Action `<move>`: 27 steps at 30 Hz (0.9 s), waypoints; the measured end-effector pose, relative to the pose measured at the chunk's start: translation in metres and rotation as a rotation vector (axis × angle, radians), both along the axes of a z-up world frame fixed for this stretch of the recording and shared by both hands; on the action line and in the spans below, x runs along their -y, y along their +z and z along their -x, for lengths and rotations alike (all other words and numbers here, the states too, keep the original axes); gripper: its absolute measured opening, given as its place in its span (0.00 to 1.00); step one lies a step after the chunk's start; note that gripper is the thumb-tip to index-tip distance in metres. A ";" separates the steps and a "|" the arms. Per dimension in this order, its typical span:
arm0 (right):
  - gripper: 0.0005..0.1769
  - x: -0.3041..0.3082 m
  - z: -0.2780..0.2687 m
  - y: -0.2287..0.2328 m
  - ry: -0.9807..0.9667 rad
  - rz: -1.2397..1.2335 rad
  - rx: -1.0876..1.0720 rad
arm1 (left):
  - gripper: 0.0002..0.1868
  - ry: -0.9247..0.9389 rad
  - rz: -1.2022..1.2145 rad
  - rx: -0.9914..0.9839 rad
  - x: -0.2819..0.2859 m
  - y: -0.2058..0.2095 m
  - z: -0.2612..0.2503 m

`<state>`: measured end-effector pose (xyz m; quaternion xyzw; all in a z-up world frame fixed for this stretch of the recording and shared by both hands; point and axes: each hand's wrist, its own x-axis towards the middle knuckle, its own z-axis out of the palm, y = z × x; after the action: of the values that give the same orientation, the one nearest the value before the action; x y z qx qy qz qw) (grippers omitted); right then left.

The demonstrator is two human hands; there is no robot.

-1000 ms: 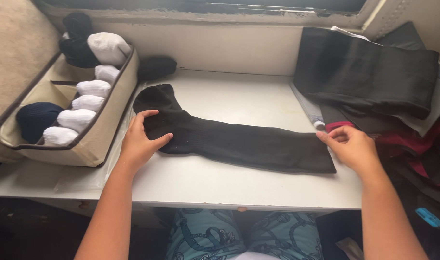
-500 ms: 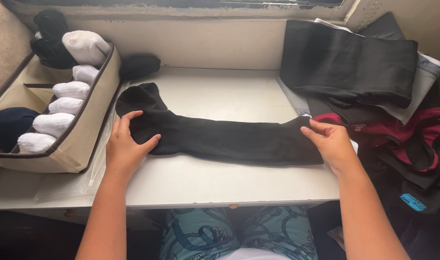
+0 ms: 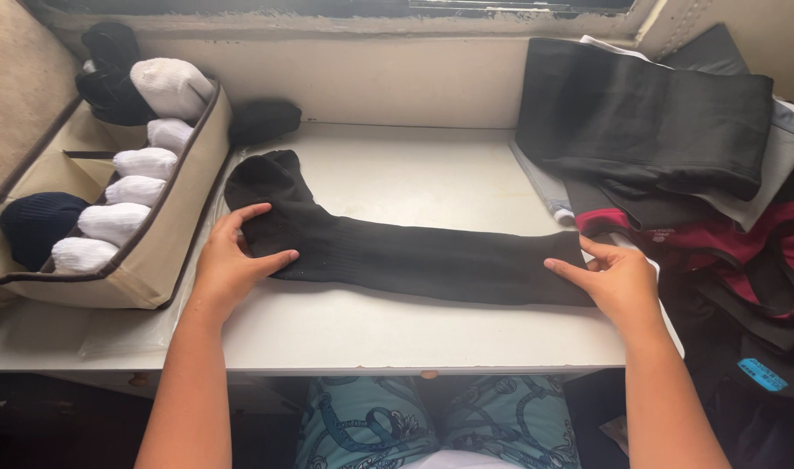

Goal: The person folds a dark sock by hand on a white surface, then places it into a beige fabric organizer containing other socks. The person repeats this process with additional dark socks, rolling and tucking them before placing them into the organizer.

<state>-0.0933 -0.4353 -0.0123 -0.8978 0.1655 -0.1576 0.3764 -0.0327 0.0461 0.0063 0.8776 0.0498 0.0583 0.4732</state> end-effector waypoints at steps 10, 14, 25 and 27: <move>0.18 -0.054 0.001 0.035 0.152 0.356 0.383 | 0.47 -0.031 -0.203 0.131 -0.005 -0.011 -0.007; 0.16 -0.134 -0.012 0.048 0.499 0.245 0.348 | 0.46 -0.008 -0.240 0.057 0.000 -0.004 -0.002; 0.29 -0.283 -0.060 0.035 1.150 0.393 0.247 | 0.44 0.002 -0.235 0.098 0.010 -0.004 0.027; 0.29 -0.280 -0.057 0.025 1.146 0.468 0.275 | 0.45 -0.053 -0.185 0.057 0.008 -0.002 0.032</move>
<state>-0.0367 -0.1551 0.0127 -0.8740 -0.4301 -0.0768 0.2128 -0.0645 0.0383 0.0040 0.9165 0.0074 0.0749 0.3928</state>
